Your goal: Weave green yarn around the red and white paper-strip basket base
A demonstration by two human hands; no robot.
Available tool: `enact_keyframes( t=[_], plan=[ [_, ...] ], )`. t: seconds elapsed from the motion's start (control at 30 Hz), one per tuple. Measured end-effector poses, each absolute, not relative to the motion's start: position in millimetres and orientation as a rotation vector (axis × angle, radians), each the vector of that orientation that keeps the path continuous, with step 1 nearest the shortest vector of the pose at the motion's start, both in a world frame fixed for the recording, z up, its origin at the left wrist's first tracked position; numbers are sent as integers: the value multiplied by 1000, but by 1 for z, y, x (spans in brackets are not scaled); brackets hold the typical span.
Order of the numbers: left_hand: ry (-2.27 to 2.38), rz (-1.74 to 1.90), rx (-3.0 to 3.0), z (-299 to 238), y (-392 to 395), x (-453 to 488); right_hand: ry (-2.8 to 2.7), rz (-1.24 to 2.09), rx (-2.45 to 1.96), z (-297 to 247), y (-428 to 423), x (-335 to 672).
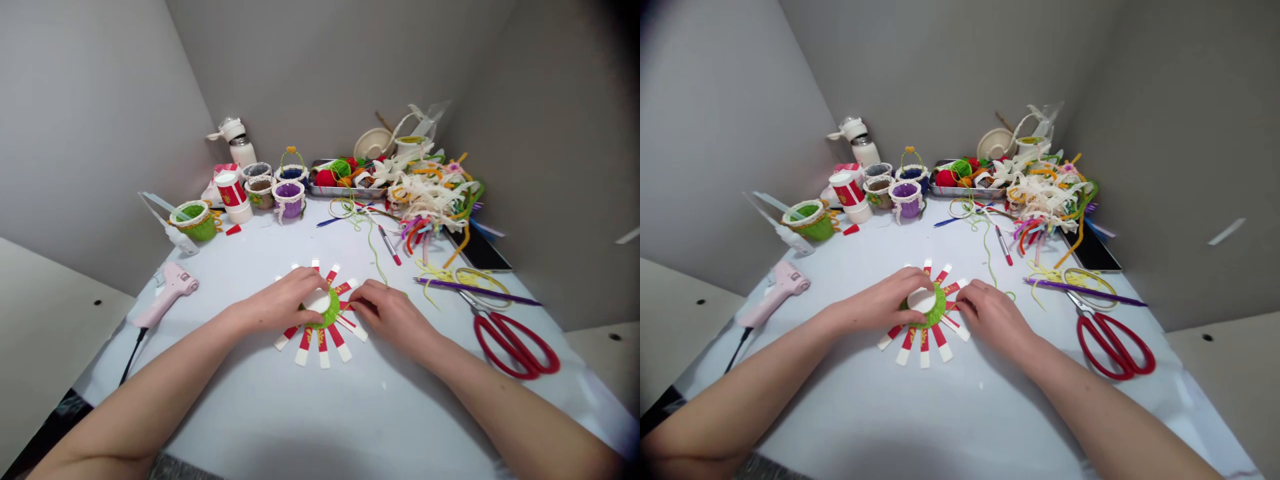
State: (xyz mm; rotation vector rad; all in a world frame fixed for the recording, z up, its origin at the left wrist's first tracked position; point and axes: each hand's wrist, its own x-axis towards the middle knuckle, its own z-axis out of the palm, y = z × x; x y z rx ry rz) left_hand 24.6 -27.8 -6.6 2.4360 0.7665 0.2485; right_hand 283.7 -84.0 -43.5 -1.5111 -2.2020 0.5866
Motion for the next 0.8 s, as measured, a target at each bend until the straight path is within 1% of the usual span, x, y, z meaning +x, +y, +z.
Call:
enact_keyframes(
  t=[0.17, 0.27, 0.57, 0.67, 0.8],
  plan=[
    [713, 196, 2466, -2, -20, 16, -2244, 605, -1345, -34, -89, 289],
    [712, 175, 2472, -2, -16, 12, -2288, 556, -1269, -25, -94, 291],
    [711, 120, 2463, -1, -14, 13, -2725, 584, -1208, -8, -114, 291],
    [702, 118, 2456, -3, -13, 12, -2759, 508, -1195, -10, -118, 293],
    [675, 143, 2452, -5, -12, 10, -2732, 323, -1264, -14, -116, 295]
  ],
)
